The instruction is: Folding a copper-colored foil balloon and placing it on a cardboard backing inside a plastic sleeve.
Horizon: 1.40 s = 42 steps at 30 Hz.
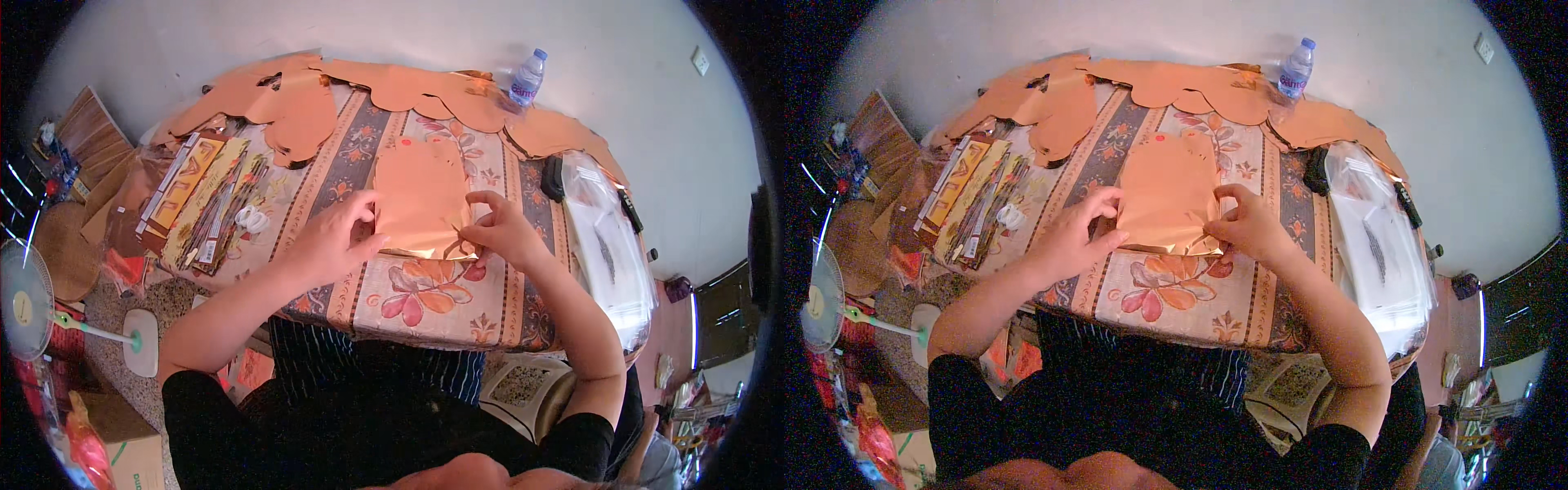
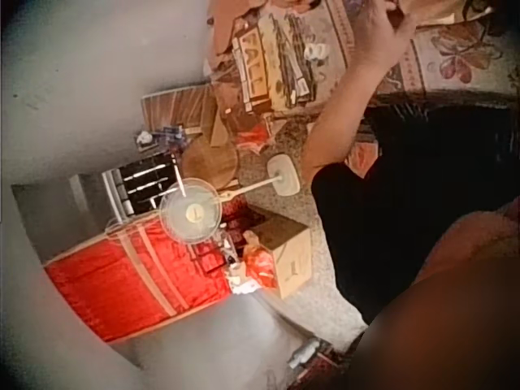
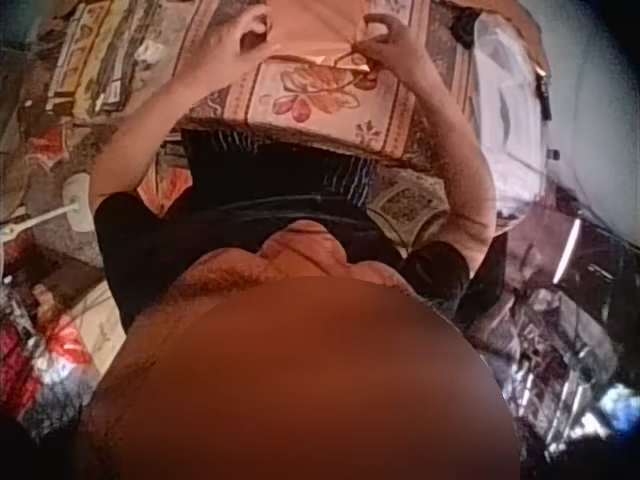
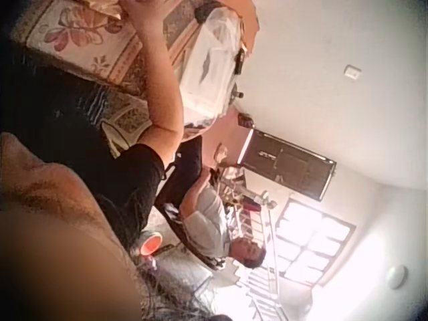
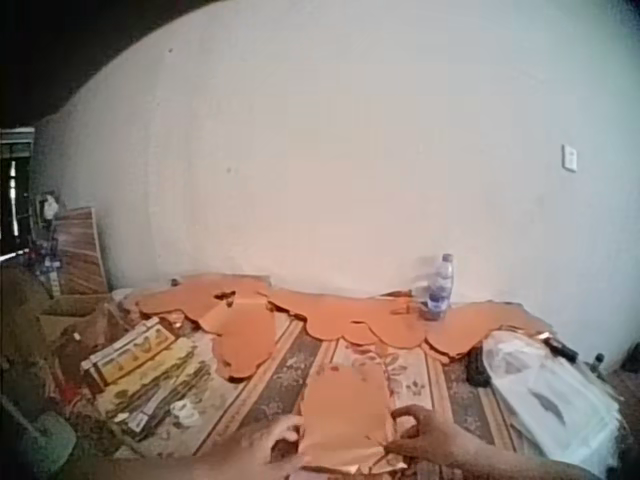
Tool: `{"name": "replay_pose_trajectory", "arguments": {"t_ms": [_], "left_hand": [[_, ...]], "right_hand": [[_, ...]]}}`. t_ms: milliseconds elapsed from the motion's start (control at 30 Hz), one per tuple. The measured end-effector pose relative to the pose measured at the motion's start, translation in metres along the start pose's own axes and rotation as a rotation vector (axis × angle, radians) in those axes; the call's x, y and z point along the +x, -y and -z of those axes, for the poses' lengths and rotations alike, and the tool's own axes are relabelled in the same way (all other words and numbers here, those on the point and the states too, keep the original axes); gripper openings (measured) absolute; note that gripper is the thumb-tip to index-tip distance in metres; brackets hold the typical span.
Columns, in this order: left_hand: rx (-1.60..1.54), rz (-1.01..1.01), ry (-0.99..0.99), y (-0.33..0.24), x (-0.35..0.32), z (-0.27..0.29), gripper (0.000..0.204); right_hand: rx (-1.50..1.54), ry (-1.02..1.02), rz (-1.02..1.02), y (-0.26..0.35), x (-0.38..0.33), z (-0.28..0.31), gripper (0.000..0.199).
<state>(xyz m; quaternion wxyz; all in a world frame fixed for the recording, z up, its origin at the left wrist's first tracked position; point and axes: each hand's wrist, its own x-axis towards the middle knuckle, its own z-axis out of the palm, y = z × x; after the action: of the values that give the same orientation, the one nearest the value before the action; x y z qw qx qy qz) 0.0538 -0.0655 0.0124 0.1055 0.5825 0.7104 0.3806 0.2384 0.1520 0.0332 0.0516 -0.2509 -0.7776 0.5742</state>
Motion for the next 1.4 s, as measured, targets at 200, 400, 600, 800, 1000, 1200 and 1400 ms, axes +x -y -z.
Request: {"name": "replay_pose_trajectory", "arguments": {"t_ms": [200,400,600,800,1000,1200,1400], "left_hand": [[0.149,-0.153,-0.107,0.003,0.002,-0.011,0.044],[0.175,-0.149,-0.128,-0.001,0.003,-0.014,0.041],[0.154,-0.171,-0.141,0.003,0.003,-0.016,0.040],[0.137,-0.152,-0.130,0.002,0.002,-0.017,0.038],[0.140,-0.174,-0.140,0.005,0.004,-0.017,0.037],[0.171,-0.199,-0.125,0.010,0.004,-0.018,0.032],[0.176,-0.193,-0.125,0.008,0.003,-0.018,0.028]], "right_hand": [[-0.028,-0.019,-0.025,0.000,0.003,-0.004,0.057],[0.007,-0.068,0.021,-0.001,0.002,0.010,0.044],[-0.745,-0.253,0.576,-0.021,-0.001,0.025,0.026],[-0.864,-0.156,0.723,-0.026,0.001,0.015,0.039],[-0.969,-0.144,0.762,-0.031,0.004,0.015,0.038],[-0.945,-0.072,0.721,-0.029,0.006,0.020,0.036],[-0.650,-0.074,0.683,-0.038,0.013,0.021,0.035]]}}
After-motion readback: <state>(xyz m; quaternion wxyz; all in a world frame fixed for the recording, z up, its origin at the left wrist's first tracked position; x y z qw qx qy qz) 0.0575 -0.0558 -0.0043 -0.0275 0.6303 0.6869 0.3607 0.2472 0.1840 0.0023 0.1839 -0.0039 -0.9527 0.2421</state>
